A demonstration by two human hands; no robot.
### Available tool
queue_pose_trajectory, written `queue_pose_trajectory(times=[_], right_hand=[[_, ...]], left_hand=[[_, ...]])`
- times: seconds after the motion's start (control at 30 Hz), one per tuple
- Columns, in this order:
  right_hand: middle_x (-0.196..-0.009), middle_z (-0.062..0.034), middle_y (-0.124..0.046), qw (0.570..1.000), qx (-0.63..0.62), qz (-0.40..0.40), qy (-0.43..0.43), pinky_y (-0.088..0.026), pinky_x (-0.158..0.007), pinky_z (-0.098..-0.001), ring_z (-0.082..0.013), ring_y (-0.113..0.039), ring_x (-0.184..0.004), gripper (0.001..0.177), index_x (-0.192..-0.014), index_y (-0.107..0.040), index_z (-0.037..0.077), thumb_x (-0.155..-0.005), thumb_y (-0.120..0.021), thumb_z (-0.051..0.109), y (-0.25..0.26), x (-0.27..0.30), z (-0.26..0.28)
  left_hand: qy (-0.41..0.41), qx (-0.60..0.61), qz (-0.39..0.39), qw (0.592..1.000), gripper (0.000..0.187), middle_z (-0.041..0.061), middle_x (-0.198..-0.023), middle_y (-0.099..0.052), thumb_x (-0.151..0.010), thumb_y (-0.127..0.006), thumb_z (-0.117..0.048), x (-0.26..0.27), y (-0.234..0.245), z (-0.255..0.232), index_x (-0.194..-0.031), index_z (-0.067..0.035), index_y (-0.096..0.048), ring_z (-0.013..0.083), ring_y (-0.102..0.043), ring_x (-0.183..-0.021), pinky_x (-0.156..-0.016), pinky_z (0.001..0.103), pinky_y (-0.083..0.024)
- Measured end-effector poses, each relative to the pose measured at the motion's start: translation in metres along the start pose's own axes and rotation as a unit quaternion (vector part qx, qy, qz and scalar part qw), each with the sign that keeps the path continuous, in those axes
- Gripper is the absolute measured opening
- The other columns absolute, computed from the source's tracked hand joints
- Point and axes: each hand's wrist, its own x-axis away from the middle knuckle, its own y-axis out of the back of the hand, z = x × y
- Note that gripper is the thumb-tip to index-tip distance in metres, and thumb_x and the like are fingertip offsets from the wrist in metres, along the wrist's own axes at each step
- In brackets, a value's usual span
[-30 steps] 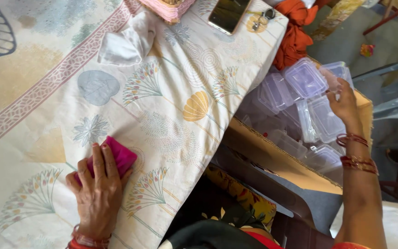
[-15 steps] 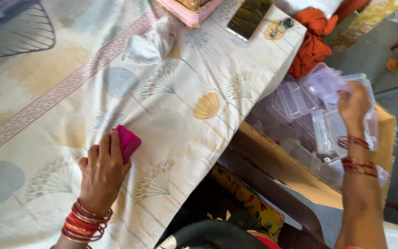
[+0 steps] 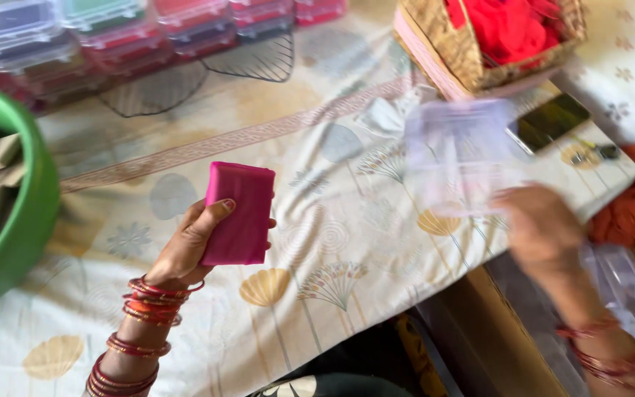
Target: Wrap a bar of soap in pink decorative fabric and place it into a plastic storage container.
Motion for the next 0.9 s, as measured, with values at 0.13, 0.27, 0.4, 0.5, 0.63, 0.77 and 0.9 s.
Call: queue_pose_trajectory(times=[0.13,0.27,0.4,0.5,0.63,0.77,0.9], right_hand=[[-0.107,-0.0089,-0.075,0.988,-0.087,-0.031,0.123,-0.057,-0.104,-0.0462,-0.0245,-0.071,-0.106,0.016,-0.105,-0.072,0.006,-0.089,-0.074,0.001,-0.102,-0.027,0.042],[-0.116,-0.0056,-0.074,0.967,-0.155,-0.013,0.202,-0.054,-0.109,-0.0434,-0.0217,-0.069,-0.113,0.021,-0.111,-0.073,0.012,-0.091,-0.076,0.007,-0.156,-0.055,0.092],[-0.117,-0.0039,-0.074,0.953,-0.204,0.027,0.221,-0.052,-0.11,-0.0461,-0.0229,-0.069,-0.115,0.024,-0.111,-0.074,0.013,-0.089,-0.072,0.007,-0.176,-0.06,0.126],[-0.116,-0.0034,-0.074,0.95,-0.195,0.049,0.237,-0.052,-0.109,-0.0481,-0.0218,-0.069,-0.113,0.025,-0.111,-0.075,0.012,-0.087,-0.072,0.01,-0.17,-0.06,0.136],[-0.117,-0.0017,-0.074,0.952,-0.189,0.054,0.236,-0.051,-0.11,-0.0477,-0.0203,-0.068,-0.114,0.024,-0.113,-0.074,0.016,-0.09,-0.072,0.011,-0.179,-0.042,0.13],[-0.124,-0.0012,-0.068,0.956,-0.175,-0.007,0.236,-0.051,-0.108,-0.0463,-0.0209,-0.069,-0.111,0.024,-0.112,-0.074,0.019,-0.09,-0.074,0.011,-0.174,-0.053,0.119],[-0.124,-0.0026,-0.052,0.965,-0.139,-0.085,0.203,-0.053,-0.095,-0.039,-0.0248,-0.06,-0.102,0.022,-0.113,-0.077,0.026,-0.092,-0.077,0.019,-0.161,-0.084,0.086]], left_hand=[[-0.063,-0.054,-0.037,0.996,0.064,0.029,-0.118,-0.071,-0.094,-0.059,-0.034,0.03,0.015,-0.004,-0.141,0.008,-0.047,0.0337,-0.074,-0.099,-0.085,0.049,-0.063],[-0.15,-0.235,-0.065,0.958,0.045,0.014,-0.095,-0.068,-0.1,-0.062,-0.031,0.045,0.03,0.014,-0.122,0.009,-0.06,0.0226,-0.065,-0.082,-0.071,0.039,-0.055],[-0.149,-0.415,-0.046,0.896,0.041,0.005,-0.072,-0.059,-0.096,-0.066,-0.032,0.048,-0.029,-0.012,-0.119,0.001,-0.062,0.0149,-0.051,-0.064,-0.056,0.036,-0.047],[-0.191,-0.481,-0.012,0.856,0.039,0.012,-0.066,-0.059,-0.097,-0.062,-0.033,0.021,-0.033,-0.01,-0.116,0.001,-0.059,0.0223,-0.052,-0.056,-0.056,0.039,-0.044],[-0.214,-0.504,-0.026,0.837,0.036,0.014,-0.071,-0.064,-0.098,-0.064,-0.032,-0.036,-0.006,0.017,-0.106,0.002,-0.059,0.0233,-0.059,-0.059,-0.06,0.04,-0.049],[-0.262,-0.525,-0.017,0.809,0.037,0.017,-0.075,-0.066,-0.096,-0.066,-0.031,-0.063,0.005,0.016,-0.109,0.003,-0.058,0.0251,-0.061,-0.063,-0.062,0.042,-0.05],[-0.223,-0.492,0.005,0.842,0.038,0.012,-0.076,-0.067,-0.098,-0.061,-0.035,-0.057,0.002,-0.003,-0.109,0.001,-0.059,0.0197,-0.062,-0.064,-0.06,0.038,-0.053]])
